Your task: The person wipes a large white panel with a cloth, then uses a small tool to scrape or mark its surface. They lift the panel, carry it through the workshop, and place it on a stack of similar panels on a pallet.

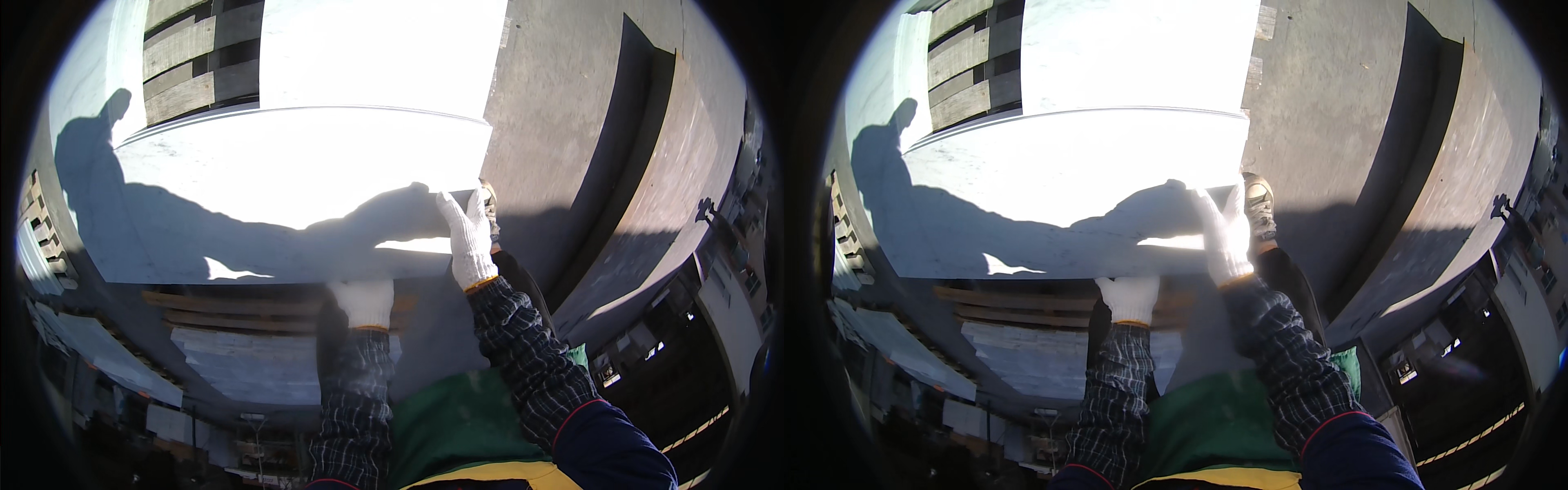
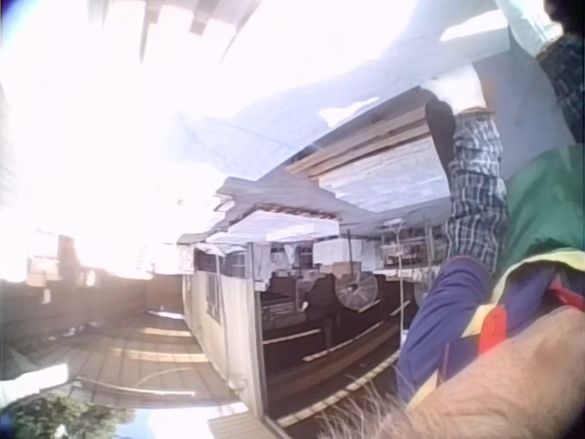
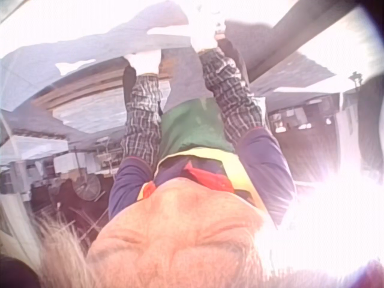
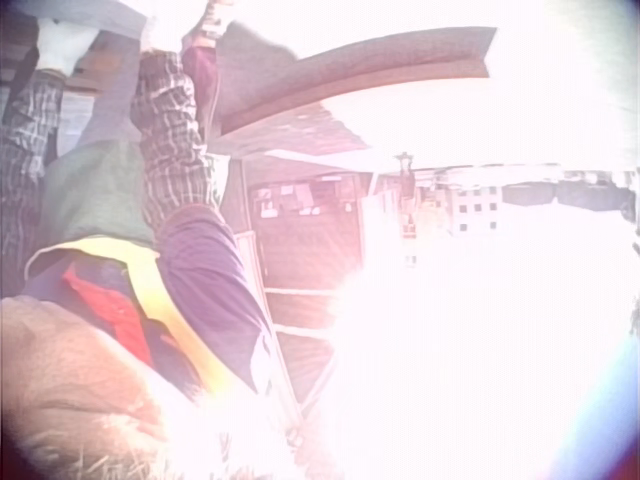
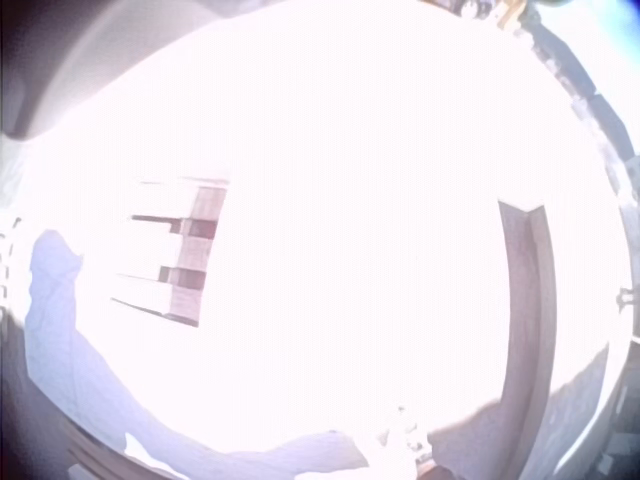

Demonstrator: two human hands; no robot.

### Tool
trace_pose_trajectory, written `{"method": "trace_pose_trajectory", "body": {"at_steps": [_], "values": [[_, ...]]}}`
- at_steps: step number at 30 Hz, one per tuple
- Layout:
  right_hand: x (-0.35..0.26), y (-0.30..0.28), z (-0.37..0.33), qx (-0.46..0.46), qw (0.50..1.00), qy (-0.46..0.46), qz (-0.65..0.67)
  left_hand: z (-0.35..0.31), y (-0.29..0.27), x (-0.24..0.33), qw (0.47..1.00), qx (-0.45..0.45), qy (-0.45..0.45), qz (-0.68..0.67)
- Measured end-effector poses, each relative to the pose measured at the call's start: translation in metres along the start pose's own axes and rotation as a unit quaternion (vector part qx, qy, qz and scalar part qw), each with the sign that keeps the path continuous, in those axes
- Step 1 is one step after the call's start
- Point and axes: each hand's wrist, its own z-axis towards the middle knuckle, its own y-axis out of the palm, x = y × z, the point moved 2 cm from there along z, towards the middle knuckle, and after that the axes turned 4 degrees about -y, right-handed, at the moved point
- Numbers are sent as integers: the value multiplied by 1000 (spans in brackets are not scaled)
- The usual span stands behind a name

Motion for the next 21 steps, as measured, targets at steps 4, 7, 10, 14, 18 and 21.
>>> {"method": "trace_pose_trajectory", "body": {"at_steps": [4, 7, 10, 14, 18, 21], "values": [[-4, 0, -3, 2, 1000, 1, -18, -6, 17, 0, 986, 23, 35, 162], [-5, 1, -3, -2, 1000, -1, -23, -10, 22, 1, 931, 24, 71, 357], [-4, 2, -4, 6, 999, -16, -33, -14, 21, 3, 833, 36, 83, 545], [-6, 3, -4, 20, 1000, -16, -17, -14, 14, 11, 970, -19, -12, 243], [-13, 5, -8, 16, 999, -26, -30, -8, -3, 20, 997, -17, -76, 17], [-14, 7, -9, -2, 999, -42, 24, 3, -22, 16, 983, 30, -119, -138]]}}
